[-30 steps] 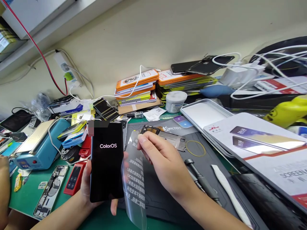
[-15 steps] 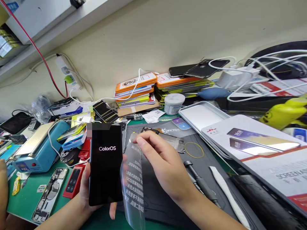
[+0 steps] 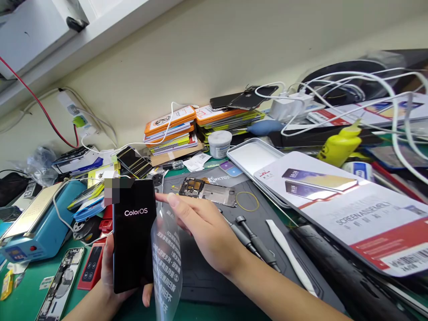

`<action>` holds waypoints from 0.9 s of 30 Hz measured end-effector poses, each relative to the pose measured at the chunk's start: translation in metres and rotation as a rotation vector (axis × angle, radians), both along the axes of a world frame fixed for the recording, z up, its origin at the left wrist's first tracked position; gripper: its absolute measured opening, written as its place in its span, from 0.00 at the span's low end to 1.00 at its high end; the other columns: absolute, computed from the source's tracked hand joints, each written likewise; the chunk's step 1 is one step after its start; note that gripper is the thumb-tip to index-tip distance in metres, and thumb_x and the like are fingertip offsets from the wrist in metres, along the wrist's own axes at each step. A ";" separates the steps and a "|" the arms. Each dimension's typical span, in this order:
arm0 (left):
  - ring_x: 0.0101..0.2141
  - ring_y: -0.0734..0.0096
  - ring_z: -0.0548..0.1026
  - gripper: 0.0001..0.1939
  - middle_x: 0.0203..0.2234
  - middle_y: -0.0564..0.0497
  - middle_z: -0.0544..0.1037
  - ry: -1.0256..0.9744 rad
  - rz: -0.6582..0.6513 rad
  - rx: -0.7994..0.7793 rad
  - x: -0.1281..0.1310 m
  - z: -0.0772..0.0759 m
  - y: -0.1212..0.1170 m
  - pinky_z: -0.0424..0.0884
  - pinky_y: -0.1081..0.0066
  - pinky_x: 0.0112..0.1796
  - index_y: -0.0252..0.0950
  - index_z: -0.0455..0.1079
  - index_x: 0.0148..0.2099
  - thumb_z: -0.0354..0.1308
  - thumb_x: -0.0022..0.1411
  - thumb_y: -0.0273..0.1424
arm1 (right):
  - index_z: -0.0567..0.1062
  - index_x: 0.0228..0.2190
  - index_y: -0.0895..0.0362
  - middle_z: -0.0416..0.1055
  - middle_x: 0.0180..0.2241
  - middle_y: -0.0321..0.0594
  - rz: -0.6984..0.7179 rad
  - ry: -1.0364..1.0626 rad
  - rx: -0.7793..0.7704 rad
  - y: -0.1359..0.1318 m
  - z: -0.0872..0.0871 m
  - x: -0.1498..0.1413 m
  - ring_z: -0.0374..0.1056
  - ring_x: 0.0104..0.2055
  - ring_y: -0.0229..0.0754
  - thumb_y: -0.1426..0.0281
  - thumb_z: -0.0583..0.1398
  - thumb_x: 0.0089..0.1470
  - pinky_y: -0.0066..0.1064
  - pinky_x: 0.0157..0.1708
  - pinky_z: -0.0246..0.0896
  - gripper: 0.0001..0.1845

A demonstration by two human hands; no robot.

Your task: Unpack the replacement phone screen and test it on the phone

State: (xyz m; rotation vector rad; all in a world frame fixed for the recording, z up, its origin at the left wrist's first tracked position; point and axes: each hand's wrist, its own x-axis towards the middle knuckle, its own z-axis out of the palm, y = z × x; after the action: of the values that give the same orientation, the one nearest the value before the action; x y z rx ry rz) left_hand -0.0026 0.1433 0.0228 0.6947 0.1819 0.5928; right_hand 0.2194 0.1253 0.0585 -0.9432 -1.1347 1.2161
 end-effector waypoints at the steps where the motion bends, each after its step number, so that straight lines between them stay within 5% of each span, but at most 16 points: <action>1: 0.56 0.45 0.81 0.30 0.59 0.41 0.81 0.003 0.006 0.003 0.000 0.000 0.000 0.86 0.67 0.32 0.42 0.76 0.63 0.58 0.69 0.55 | 0.86 0.44 0.56 0.51 0.21 0.29 0.000 0.004 0.007 0.000 0.001 0.000 0.49 0.24 0.38 0.47 0.56 0.69 0.34 0.27 0.53 0.29; 4: 0.56 0.43 0.81 0.29 0.59 0.41 0.81 0.018 0.033 0.003 0.001 0.004 -0.002 0.86 0.66 0.32 0.40 0.78 0.61 0.59 0.69 0.54 | 0.86 0.34 0.56 0.51 0.20 0.29 -0.002 0.010 0.041 0.000 0.004 0.001 0.49 0.23 0.38 0.47 0.56 0.69 0.37 0.32 0.62 0.30; 12: 0.50 0.48 0.85 0.28 0.56 0.44 0.84 0.046 0.062 -0.001 0.002 0.014 -0.004 0.85 0.67 0.33 0.40 0.79 0.61 0.61 0.69 0.53 | 0.83 0.31 0.57 0.50 0.18 0.26 -0.001 -0.013 0.102 -0.001 0.004 0.001 0.49 0.21 0.37 0.47 0.56 0.69 0.43 0.43 0.70 0.31; 21: 0.56 0.39 0.80 0.31 0.59 0.41 0.81 0.094 0.066 0.004 -0.003 0.009 -0.005 0.83 0.52 0.45 0.41 0.78 0.62 0.60 0.67 0.56 | 0.71 0.23 0.52 0.51 0.19 0.25 0.001 -0.068 0.108 -0.003 -0.003 0.001 0.48 0.21 0.36 0.46 0.53 0.71 0.45 0.56 0.66 0.32; 27: 0.51 0.39 0.82 0.38 0.54 0.40 0.84 0.148 0.055 0.028 -0.002 0.003 -0.005 0.81 0.56 0.38 0.40 0.73 0.67 0.60 0.64 0.59 | 0.60 0.19 0.50 0.49 0.17 0.25 0.014 -0.077 0.189 -0.004 -0.002 -0.001 0.54 0.21 0.37 0.47 0.51 0.73 0.44 0.71 0.51 0.33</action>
State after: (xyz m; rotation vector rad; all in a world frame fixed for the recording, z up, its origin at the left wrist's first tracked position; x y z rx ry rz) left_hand -0.0049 0.1383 0.0256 0.7626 0.3312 0.5973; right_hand 0.2184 0.1209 0.0566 -0.8450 -1.2953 1.0697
